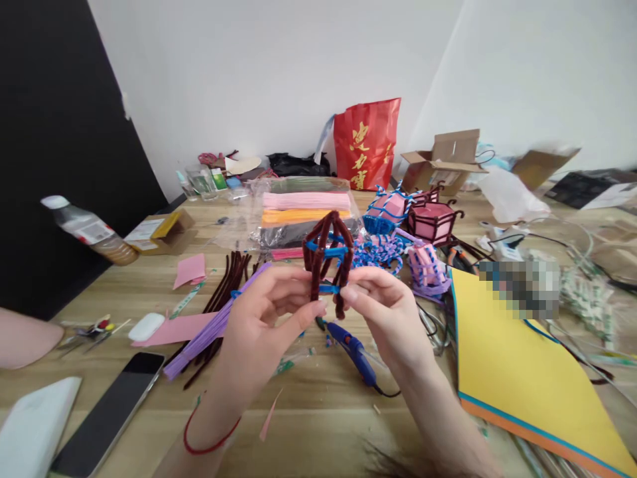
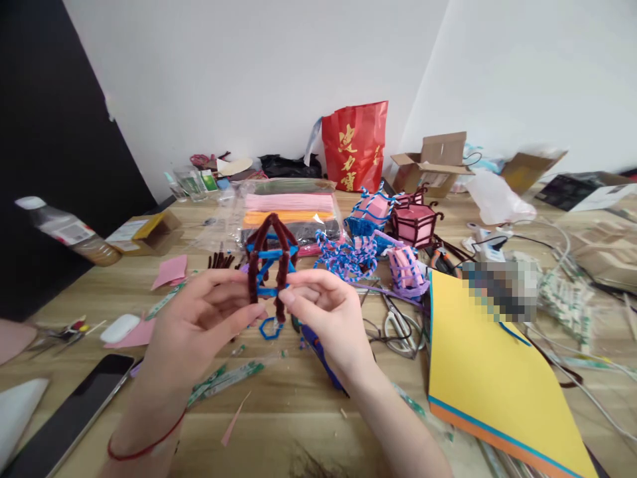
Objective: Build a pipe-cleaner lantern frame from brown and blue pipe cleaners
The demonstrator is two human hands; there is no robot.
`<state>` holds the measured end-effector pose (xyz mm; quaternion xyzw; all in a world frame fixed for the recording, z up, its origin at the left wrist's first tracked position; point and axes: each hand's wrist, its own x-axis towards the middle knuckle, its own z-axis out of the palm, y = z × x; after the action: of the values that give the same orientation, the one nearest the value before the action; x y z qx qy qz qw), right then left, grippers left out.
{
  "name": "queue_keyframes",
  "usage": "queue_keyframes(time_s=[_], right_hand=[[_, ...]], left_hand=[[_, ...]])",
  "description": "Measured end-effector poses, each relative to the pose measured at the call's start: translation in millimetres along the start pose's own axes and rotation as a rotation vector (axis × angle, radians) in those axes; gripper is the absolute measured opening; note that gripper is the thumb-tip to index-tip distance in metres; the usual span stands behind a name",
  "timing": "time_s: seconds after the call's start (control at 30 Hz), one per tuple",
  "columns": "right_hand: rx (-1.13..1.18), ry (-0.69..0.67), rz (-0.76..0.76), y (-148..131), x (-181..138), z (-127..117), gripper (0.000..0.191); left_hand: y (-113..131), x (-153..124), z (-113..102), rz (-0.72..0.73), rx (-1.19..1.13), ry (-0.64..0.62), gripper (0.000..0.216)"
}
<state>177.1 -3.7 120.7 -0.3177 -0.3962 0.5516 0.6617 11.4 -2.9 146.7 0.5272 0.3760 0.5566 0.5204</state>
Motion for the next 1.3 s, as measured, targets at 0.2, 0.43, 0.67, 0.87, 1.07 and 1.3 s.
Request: queue_keyframes(time_s=[0.2,0.43,0.67,0.87,1.07,1.3], right_hand=[[-0.08,-0.011,-0.043,-5.2,4.3,-5.9,0.023],[-0.152,-0.015,-0.106,-0.1,5.4,-9.1,0.023],[-0.159,0.006,-0.109,2.5,5.6,-8.1,0.023],[-0.173,-0.001,-0.135,2.6,3.6,-6.7,0.02],[-0.252,0.015,-0.226,1.9,-2.0,-5.1,0.021],[-0.532,0.087,-0.562,6.7,-4.9,0.3,0.031]], left_hand=[[2.9,7.1,0.6,-0.01,0.012,0.003,0.024],[-2.1,8.6,0.2,-0.004,-0.004,-0.003,0.015],[-16.6,9.7,13.3,0.103,-0.064,0.021,0.03],[-17.5,11.3,20.8,0.104,-0.126,0.094,0.028],[-25.3,14.3,20.5,0.075,-0.209,0.068,0.027],[-29.8,14.3,22.5,0.089,-0.282,0.096,0.023]])
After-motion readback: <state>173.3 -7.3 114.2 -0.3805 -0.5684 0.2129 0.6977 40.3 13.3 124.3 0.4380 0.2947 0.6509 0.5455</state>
